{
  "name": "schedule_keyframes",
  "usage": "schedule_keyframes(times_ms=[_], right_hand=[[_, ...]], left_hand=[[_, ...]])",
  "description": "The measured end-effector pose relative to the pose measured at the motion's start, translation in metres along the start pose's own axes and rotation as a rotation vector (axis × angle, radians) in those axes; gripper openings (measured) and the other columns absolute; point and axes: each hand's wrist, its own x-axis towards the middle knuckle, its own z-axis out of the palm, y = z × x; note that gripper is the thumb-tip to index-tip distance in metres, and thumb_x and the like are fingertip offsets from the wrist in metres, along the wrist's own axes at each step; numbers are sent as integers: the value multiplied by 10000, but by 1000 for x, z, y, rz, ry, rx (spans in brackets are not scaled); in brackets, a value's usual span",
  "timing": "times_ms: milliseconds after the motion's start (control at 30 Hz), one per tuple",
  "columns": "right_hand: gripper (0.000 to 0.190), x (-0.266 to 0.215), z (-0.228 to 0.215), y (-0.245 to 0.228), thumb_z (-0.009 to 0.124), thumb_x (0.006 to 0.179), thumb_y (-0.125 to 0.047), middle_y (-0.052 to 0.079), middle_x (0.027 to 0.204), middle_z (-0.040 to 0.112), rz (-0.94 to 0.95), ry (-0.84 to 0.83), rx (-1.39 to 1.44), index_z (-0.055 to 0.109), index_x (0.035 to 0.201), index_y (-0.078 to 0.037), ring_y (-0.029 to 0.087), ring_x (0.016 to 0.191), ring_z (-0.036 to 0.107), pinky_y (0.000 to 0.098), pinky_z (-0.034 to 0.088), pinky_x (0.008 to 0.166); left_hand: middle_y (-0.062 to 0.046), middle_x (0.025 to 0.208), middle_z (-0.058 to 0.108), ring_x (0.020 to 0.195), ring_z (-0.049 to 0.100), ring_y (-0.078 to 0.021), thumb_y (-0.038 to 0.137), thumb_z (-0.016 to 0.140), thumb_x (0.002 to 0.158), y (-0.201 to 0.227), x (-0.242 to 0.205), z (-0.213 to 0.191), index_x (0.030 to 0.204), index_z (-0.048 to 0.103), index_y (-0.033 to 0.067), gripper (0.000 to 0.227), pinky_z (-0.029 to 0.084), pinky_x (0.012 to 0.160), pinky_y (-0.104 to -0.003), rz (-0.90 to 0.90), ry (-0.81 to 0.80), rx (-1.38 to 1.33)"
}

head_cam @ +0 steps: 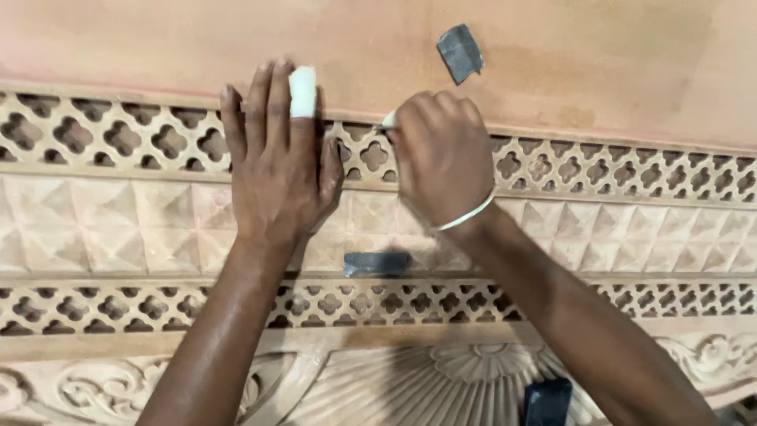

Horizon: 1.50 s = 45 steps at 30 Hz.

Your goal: The person sands a carved wooden panel using a sanding block and a smaller sanding piece. They work along the edges and into the detailed floral and geometric patterns, moving systematically across the surface.

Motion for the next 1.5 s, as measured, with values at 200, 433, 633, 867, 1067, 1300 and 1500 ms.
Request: schedule_keyframes(times_ms=[200,433,633,867,1067,1300,1500], right_hand=[[169,-4,-20,7,705,1000,-136,163,1006,661,-88,75,197,613,1035,2,320,937,601,448,438,835],[107,-8,3,2,689,1032,-126,121,956,651,34,57,202,629,1013,-39,231,876,592,391,469,815],[108,5,-16,8,713,1000,-140,102,977,669,-133,10,31,665,1007,-44,235,906,595,398,449,864],[151,24,-32,24,749,1060,-207,71,1056,709,-306,-25,151,671,1021,-84,208,1050,614,408,422,998],[78,25,-15,39,739,957,-166,2,1027,730,-522,-143,-345,698,1022,-176,149,994,646,367,430,1039],[53,20,-13,28,724,1041,-160,18,1129,732,-505,-82,-32,690,1081,-155,178,1093,654,391,421,1088],[139,22,4,23,753,903,-166,-30,1038,745,-590,-180,-1,715,1035,-189,166,1038,660,445,413,1072]], left_hand=[[-241,1649,381,1574,287,-367,285,473,1089,0,-2,-4,1549,438,-58,575,108,1309,-572,-3,27,-27],[-236,1643,387,1574,285,-354,266,476,1065,1,-5,-4,1522,437,-45,555,118,1311,-564,-17,2,-20],[-228,1638,390,1568,285,-342,254,491,1045,-1,-5,-2,1541,407,-49,586,126,1305,-553,-32,16,-19],[-200,1647,399,1581,290,-325,253,503,1064,-2,-3,-1,1557,384,-32,581,139,1324,-536,-32,32,8],[-208,1631,419,1568,306,-319,163,517,922,-1,-3,1,1535,390,-33,656,148,1327,-518,-61,32,25],[-194,1631,421,1570,323,-323,165,531,926,2,-6,2,1525,408,-22,640,164,1343,-505,-82,43,30],[-206,1637,412,1573,323,-321,144,509,933,0,-7,4,1535,405,-42,639,164,1342,-512,-81,34,76]])
